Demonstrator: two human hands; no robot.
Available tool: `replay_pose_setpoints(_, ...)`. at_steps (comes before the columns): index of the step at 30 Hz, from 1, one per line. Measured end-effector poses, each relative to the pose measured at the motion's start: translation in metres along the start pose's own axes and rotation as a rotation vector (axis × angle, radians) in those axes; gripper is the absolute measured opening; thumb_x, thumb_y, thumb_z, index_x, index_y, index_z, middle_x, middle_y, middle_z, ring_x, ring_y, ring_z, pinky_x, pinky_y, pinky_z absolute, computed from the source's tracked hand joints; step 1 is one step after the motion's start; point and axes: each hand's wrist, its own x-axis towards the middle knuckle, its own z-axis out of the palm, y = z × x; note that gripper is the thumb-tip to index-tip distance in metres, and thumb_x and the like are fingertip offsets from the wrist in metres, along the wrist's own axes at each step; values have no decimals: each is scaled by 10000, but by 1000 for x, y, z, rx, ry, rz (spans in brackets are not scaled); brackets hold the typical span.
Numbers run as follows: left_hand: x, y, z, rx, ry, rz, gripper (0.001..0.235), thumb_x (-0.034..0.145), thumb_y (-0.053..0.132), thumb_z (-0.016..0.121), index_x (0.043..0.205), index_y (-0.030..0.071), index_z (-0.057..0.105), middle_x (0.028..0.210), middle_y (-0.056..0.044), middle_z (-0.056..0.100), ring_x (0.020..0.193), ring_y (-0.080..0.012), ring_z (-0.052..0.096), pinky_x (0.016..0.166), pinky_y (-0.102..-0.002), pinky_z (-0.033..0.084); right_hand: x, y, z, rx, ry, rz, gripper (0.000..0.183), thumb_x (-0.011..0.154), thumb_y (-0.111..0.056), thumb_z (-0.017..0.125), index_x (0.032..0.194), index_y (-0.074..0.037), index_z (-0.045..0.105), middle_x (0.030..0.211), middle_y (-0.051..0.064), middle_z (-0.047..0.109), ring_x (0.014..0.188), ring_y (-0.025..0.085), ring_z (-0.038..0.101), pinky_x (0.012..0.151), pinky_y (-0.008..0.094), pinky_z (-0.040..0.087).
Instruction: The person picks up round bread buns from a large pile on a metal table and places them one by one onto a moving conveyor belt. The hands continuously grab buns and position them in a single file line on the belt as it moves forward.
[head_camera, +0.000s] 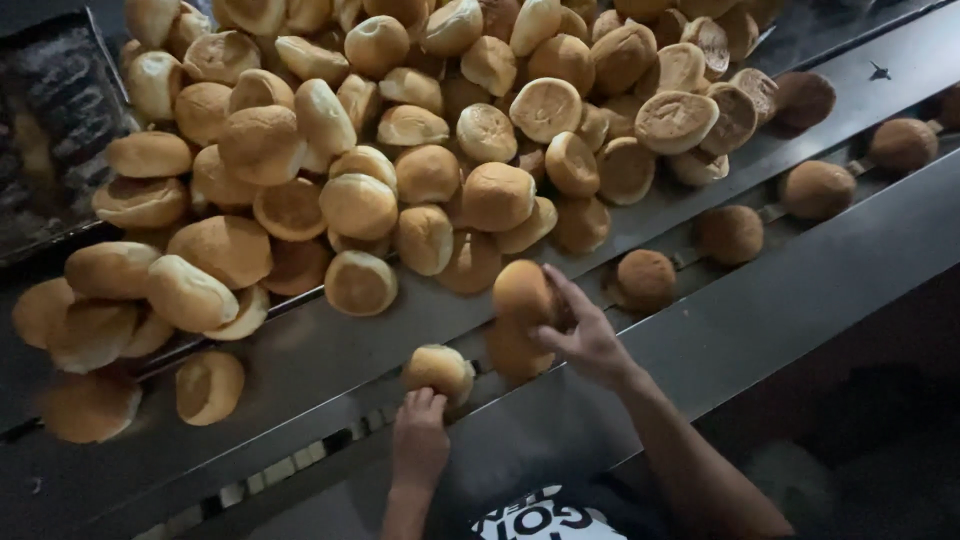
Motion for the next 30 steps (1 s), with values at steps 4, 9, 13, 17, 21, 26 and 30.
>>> replay_pose_setpoints(4,5,10,-4,16,-26,103,164,870,45,553,925,145,670,986,-76,631,984,-312,562,788,-467,467,-17,17,17,-67,-96,-123,938,809,-240,796,1589,-95,297,1504,145,414,1355,269,518,1063,355,547)
replay_pose_setpoints(9,3,8,-26,-247,-6,143,317,839,-18,642,1126,98,712,1157,-99,675,1105,-301,604,976,-479,447,-28,-1,36,-279,-126,-162,912,825,-299,761,1588,-119,294,1589,161,384,1444,306,414,1128,427,446)
replay_pose_setpoints(13,-9,-22,-24,-547,501,81,285,849,-91,638,1089,49,702,1079,-123,709,999,-302,650,884,-409,514,-22,1,62,-478,-128,-356,963,789,-305,787,1590,-114,286,1626,157,329,1454,360,422,1134,473,409)
replay_pose_setpoints(17,-17,-61,-85,-444,538,-336,207,946,6,619,1110,70,728,1116,-156,716,1147,-323,682,1045,-457,494,-18,-20,107,-503,-141,-508,1031,666,-203,919,1547,-42,408,1541,229,440,1339,506,497,1061,618,456)
replay_pose_setpoints(21,-10,-96,-133,-329,685,-451,331,953,69,682,1277,9,656,1332,-241,627,1286,-408,576,1087,-519,450,-17,-24,143,-625,-272,-535,975,695,-326,924,1532,-120,468,1524,201,475,1308,477,538,989,645,491)
replay_pose_setpoints(26,4,-129,-157,-382,493,-822,648,964,199,734,1520,27,452,1615,-226,348,1429,-469,407,1076,-634,466,-1,16,161,-871,-557,-359,897,814,-457,790,1587,-261,379,1555,153,421,1407,425,439,1012,653,472)
replay_pose_setpoints(30,15,-170,-124,-267,442,-857,775,865,239,803,1513,-8,459,1486,-333,463,1376,-514,453,1104,-635,424,13,55,143,-1001,-494,-259,856,839,-357,792,1580,-334,363,1465,219,500,1342,467,505,1004,655,478)
